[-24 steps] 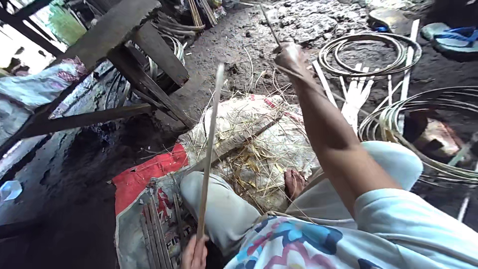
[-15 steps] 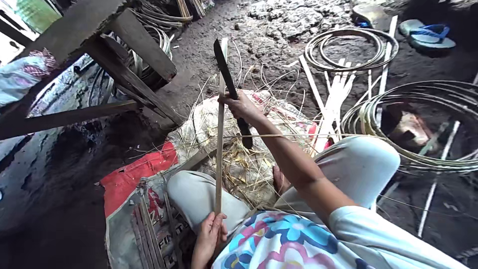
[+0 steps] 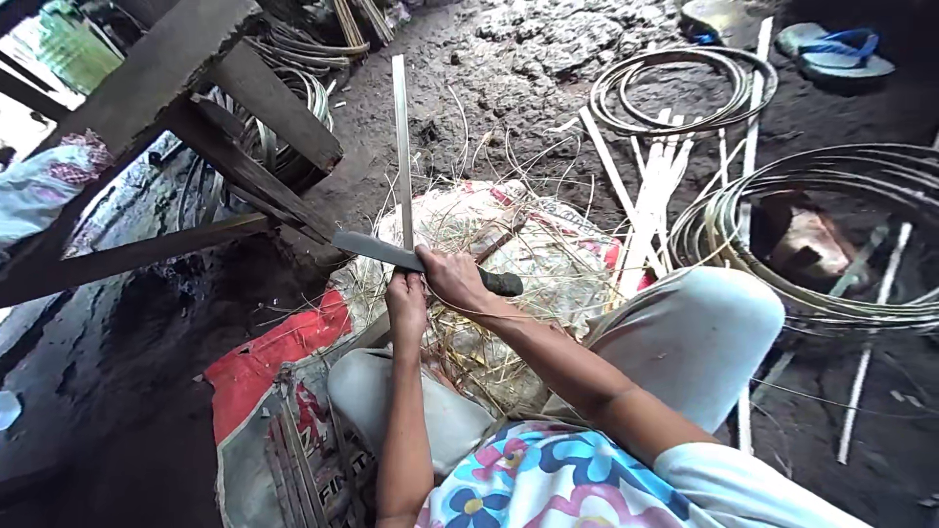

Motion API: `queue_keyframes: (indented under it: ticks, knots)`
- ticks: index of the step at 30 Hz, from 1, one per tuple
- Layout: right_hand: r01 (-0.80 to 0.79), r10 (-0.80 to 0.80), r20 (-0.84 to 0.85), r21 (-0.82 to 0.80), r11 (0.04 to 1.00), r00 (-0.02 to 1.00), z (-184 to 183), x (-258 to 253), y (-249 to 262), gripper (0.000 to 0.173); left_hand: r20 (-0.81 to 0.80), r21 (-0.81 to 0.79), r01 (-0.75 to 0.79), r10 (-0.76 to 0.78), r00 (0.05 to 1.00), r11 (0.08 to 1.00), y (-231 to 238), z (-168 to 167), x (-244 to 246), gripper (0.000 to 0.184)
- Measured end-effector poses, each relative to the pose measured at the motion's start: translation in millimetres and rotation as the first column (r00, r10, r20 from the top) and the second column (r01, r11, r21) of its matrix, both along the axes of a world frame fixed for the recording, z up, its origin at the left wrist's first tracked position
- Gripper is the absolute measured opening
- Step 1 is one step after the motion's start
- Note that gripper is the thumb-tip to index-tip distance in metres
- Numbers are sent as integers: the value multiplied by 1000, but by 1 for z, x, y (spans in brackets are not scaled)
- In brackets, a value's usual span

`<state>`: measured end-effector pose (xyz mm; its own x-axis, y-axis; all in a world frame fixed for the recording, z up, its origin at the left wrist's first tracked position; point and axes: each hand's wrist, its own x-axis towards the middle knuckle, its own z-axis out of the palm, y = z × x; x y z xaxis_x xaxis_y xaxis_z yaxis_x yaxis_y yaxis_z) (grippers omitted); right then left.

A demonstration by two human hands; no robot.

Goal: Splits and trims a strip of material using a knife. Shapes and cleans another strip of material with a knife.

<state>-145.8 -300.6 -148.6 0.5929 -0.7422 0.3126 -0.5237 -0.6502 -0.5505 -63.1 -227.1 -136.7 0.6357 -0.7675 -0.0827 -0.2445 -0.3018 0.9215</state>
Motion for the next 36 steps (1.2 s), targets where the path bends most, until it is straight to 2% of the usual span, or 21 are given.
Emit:
queue_keyframes:
  ticks: [4, 6, 8, 10, 12, 15, 18, 22, 25, 27, 28, 30, 31, 33, 34, 36]
  knots:
    - [31, -31, -2, -16, 999, 1000, -6, 1, -7, 14, 111, 44, 3, -8, 994, 999, 0, 10, -7, 29]
    - [46, -46, -20, 23, 999, 999, 12, 4, -17, 17, 122, 69, 31, -40, 992, 997, 4, 14, -8, 31]
    - [79, -56, -144, 159, 984, 988, 38, 10, -39, 27, 121, 95, 66, -77, 990, 993, 14, 12, -10, 32]
    - [139, -88, -213, 238, 961, 973, 48, 16, -64, 34, 116, 92, 83, -93, 989, 992, 29, 4, -13, 30]
    - [180, -126, -230, 236, 955, 965, 48, 20, -84, 34, 112, 69, 97, -105, 988, 993, 47, -2, -15, 30]
    - [157, -110, -237, 187, 970, 965, 49, 23, -96, 34, 136, 34, 101, -104, 985, 994, 74, -8, -9, 29]
    - [153, -120, -188, 173, 973, 975, 54, 25, -109, 33, 113, 7, 108, -108, 988, 994, 109, -10, -8, 28]
    - [240, -193, -225, 203, 949, 955, 65, 25, -137, 36, -16, 3, 121, -121, 993, 993, 165, -11, -10, 27]
    - [336, -294, -180, 280, 899, 939, 58, 7, -186, 34, -88, 63, 96, -90, 992, 993, 224, -12, -5, 27]
    - [374, -349, -136, 374, 849, 927, 56, -12, -206, 34, -1, 107, 46, -46, 999, 993, 250, -12, 1, 28]
    - [341, -335, -89, 421, 841, 938, 63, -15, -206, 35, 128, 141, 16, -34, 991, 990, 252, -13, 3, 30]
    - [212, -294, 72, 536, 817, 953, 60, -19, -180, 30, 438, 247, -44, -71, 896, 968, 250, -6, 9, 35]
    - [106, -282, 184, 635, 765, 942, 54, -18, -161, 26, 536, 281, -64, -101, 838, 958, 248, -1, 15, 40]
    - [-200, -225, 372, 815, 544, 901, 47, -22, -126, 38, 687, 282, -118, -114, 717, 952, 251, 3, 29, 40]
    - [-299, -188, 419, 839, 455, 888, 40, -25, -113, 45, 737, 277, -133, -121, 665, 952, 257, 6, 37, 40]
    - [-372, -133, 450, 845, 385, 883, 24, -32, -94, 51, 793, 268, -135, -139, 594, 954, 271, 14, 48, 40]
